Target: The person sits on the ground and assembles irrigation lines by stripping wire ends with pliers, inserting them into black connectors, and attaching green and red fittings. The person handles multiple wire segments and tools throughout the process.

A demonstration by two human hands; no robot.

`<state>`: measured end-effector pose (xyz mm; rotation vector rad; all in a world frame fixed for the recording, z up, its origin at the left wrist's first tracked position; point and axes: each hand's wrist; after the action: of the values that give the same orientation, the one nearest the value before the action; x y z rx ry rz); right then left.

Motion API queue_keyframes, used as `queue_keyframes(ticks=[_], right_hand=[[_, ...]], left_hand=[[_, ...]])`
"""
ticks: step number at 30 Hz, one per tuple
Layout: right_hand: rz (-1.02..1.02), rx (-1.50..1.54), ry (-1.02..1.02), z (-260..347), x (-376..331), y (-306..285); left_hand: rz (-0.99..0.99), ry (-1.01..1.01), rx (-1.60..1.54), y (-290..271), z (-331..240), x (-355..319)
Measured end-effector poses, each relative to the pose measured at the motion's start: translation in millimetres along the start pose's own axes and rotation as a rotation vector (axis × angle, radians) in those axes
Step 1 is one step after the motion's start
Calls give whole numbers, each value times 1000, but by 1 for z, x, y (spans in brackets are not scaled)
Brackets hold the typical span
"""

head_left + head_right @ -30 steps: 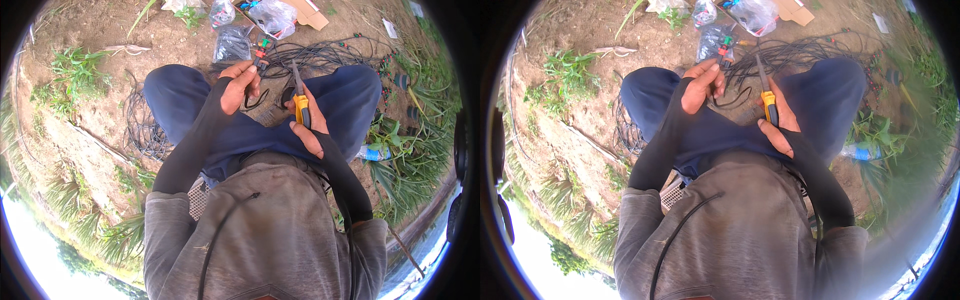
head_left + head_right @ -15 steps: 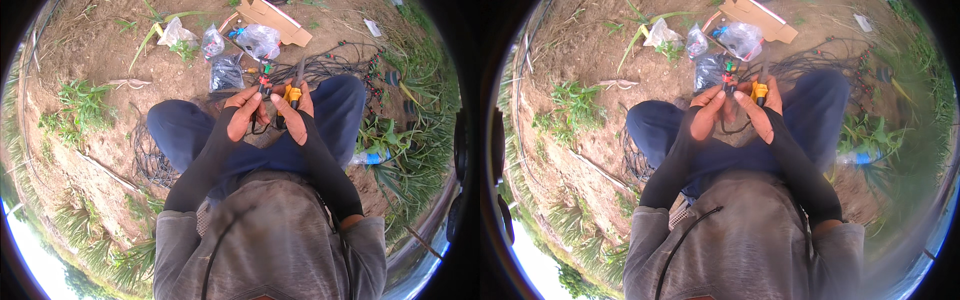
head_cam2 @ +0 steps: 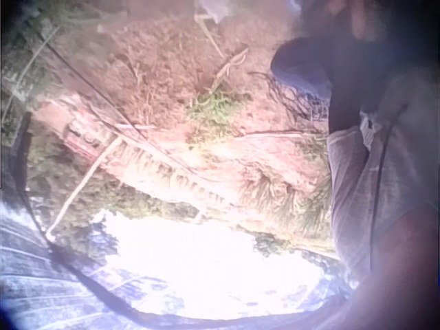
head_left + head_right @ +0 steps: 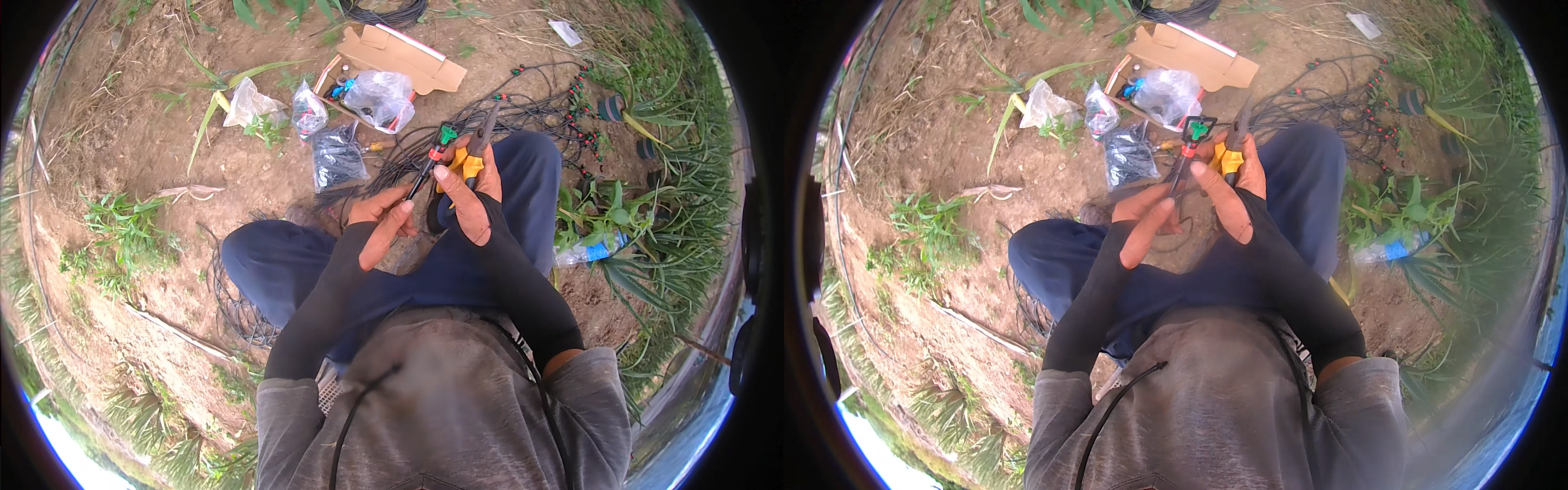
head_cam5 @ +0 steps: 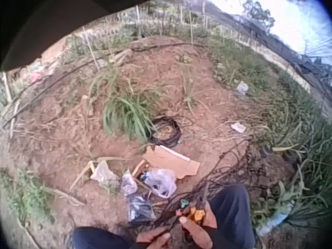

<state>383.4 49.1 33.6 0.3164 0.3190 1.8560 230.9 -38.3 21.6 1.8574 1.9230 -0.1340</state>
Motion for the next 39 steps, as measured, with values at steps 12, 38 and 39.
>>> queue_keyframes(ticks=[12,38,39], right_hand=[[-376,-136,-389,119,108,-132],[-947,-348,-35,-91,221,-578],[-1070,-403,-17,-72,243,-574]], left_hand=[[122,-159,775,-56,38,41],[209,-403,1228,-91,124,215],[254,-341,1289,-73,120,239]])
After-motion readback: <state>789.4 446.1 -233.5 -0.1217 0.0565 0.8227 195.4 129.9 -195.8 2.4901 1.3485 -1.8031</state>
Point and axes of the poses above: each hand's wrist, its own x-axis towards the middle knuckle, its own y-axis out of the palm, z = x × y, and after that the axes turned 4 degrees about -y, right-handed
